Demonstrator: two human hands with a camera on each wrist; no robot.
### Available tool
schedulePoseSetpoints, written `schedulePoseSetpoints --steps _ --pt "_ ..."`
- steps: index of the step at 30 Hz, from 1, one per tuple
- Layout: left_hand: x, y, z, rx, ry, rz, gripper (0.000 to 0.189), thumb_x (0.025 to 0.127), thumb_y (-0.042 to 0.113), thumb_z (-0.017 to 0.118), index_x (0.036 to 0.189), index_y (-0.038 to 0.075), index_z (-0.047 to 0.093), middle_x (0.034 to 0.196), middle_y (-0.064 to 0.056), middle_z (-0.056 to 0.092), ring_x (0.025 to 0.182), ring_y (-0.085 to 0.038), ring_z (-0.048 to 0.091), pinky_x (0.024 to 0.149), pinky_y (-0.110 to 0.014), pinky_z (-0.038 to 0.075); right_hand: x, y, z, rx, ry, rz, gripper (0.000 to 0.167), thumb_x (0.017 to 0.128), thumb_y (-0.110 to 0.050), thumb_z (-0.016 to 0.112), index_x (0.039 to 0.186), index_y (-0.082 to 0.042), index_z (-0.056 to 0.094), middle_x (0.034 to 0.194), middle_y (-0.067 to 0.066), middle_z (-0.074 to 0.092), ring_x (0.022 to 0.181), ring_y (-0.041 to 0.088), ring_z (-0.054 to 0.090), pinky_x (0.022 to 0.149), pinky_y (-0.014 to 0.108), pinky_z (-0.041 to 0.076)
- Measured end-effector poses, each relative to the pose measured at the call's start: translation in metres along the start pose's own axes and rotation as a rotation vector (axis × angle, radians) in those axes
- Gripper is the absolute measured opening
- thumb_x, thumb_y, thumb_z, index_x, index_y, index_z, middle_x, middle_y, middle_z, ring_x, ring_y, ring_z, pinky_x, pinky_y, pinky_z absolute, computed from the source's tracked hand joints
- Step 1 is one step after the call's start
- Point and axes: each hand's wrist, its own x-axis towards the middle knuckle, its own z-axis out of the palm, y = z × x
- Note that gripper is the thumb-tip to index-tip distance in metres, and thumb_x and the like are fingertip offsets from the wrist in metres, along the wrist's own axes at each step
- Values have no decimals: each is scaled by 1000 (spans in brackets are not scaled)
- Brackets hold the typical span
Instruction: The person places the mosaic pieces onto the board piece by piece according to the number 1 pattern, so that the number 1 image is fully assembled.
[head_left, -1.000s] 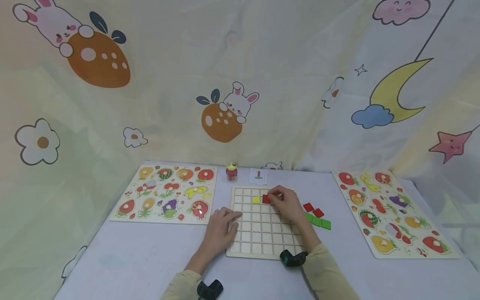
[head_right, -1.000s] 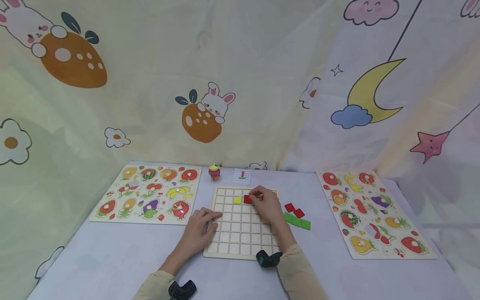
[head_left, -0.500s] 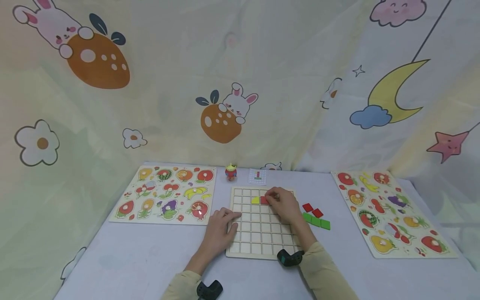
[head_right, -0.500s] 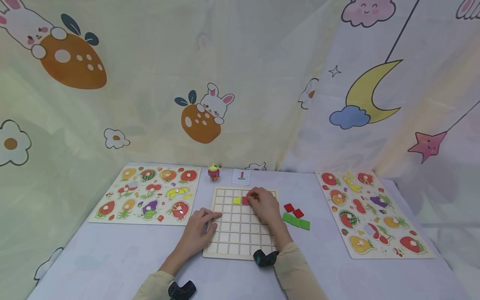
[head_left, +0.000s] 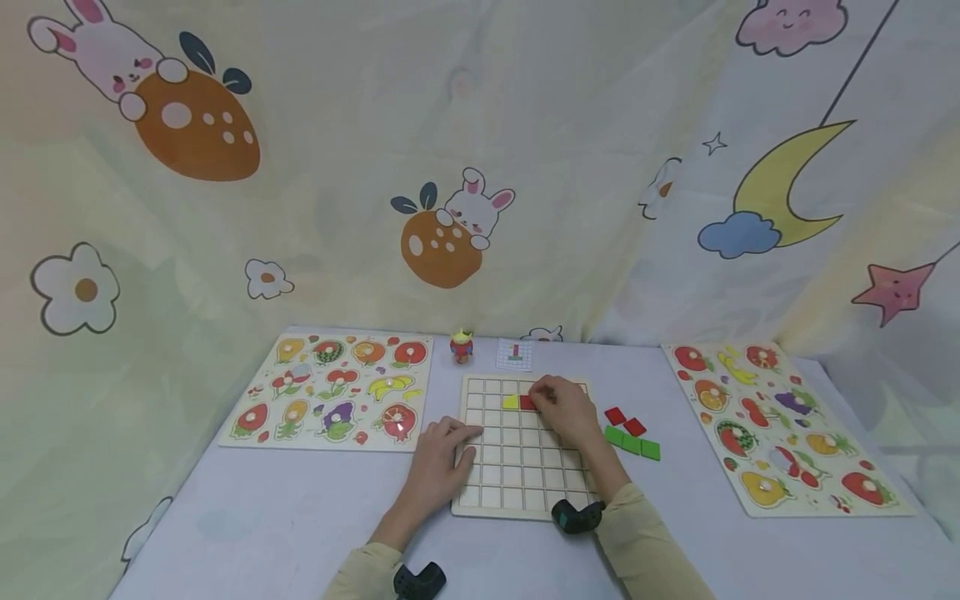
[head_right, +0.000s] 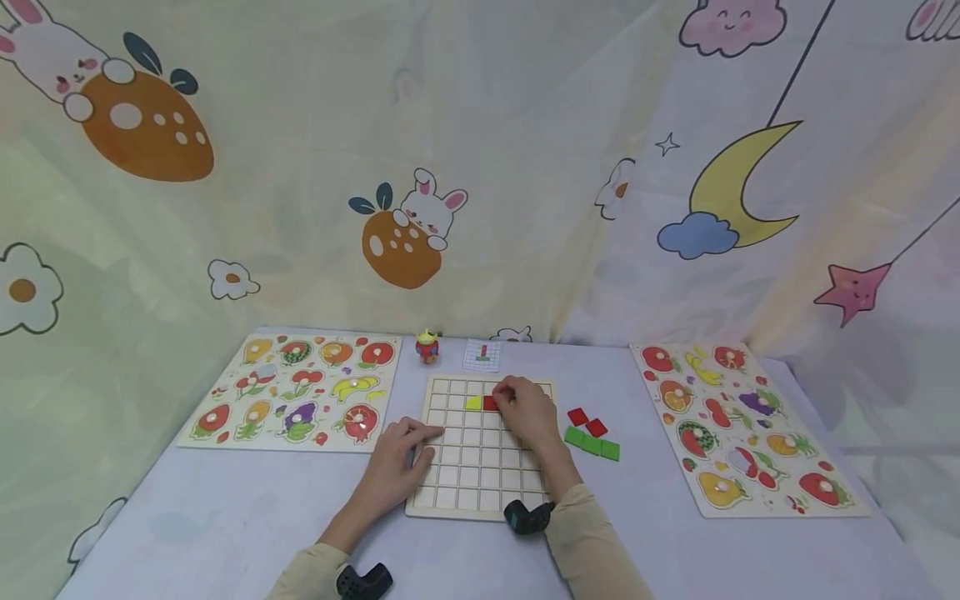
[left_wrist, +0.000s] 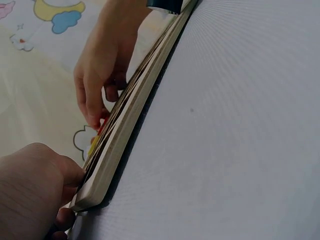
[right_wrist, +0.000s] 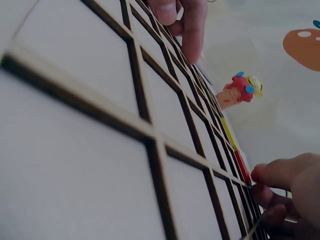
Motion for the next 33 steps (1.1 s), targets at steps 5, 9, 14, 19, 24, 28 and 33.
schedulePoseSetpoints --steps 5,9,14,19,24,28,33 --pt "0 0 0 6 -2 -1 28 85 14 65 112 20 69 94 6 59 79 -8 41 71 -26 32 1 8 -6 136 -3 -32 13 91 -24 62 95 -14 69 88 1 68 72 15 53 67 28 42" --pt "0 0 0 9 3 9 28 85 15 65 112 20 69 94 6 59 78 -7 41 70 -25 32 -1 15 -15 196 3 -41 14 91 -24 61 98 -13 68 89 3 66 69 15 51 64 27 42" --pt "0 -1 1 14 -5 2 28 85 15 65 113 21 69 94 7 59 78 -7 41 71 -25 32 -8 24 -26 183 20 -6 16 92 -26 60 99 -14 67 91 5 66 72 15 51 64 27 42" --pt "0 -1 1 21 3 8 28 85 15 65 112 21 69 94 7 58 78 -6 40 70 -24 33 -14 36 -34 154 38 26 18 92 -26 60 100 -13 67 92 5 66 75 15 52 67 27 41" --pt "-1 -1 2 27 20 20 28 84 14 66 111 20 69 93 6 59 78 -6 40 70 -24 32 -20 44 -44 122 53 33 20 92 -26 58 101 -10 66 93 6 65 75 15 51 63 26 41" --pt "-1 -1 2 23 27 24 28 84 13 67 111 19 69 93 6 59 77 -6 39 70 -24 32 -24 51 -52 97 70 33 19 92 -24 58 100 -8 65 91 8 65 69 13 50 58 25 40" --pt "0 -1 1 20 24 19 29 83 13 67 111 19 69 93 6 59 78 -7 40 70 -26 32 -28 61 -62 76 79 69 18 92 -22 57 99 -7 64 89 9 64 69 13 51 60 23 40"
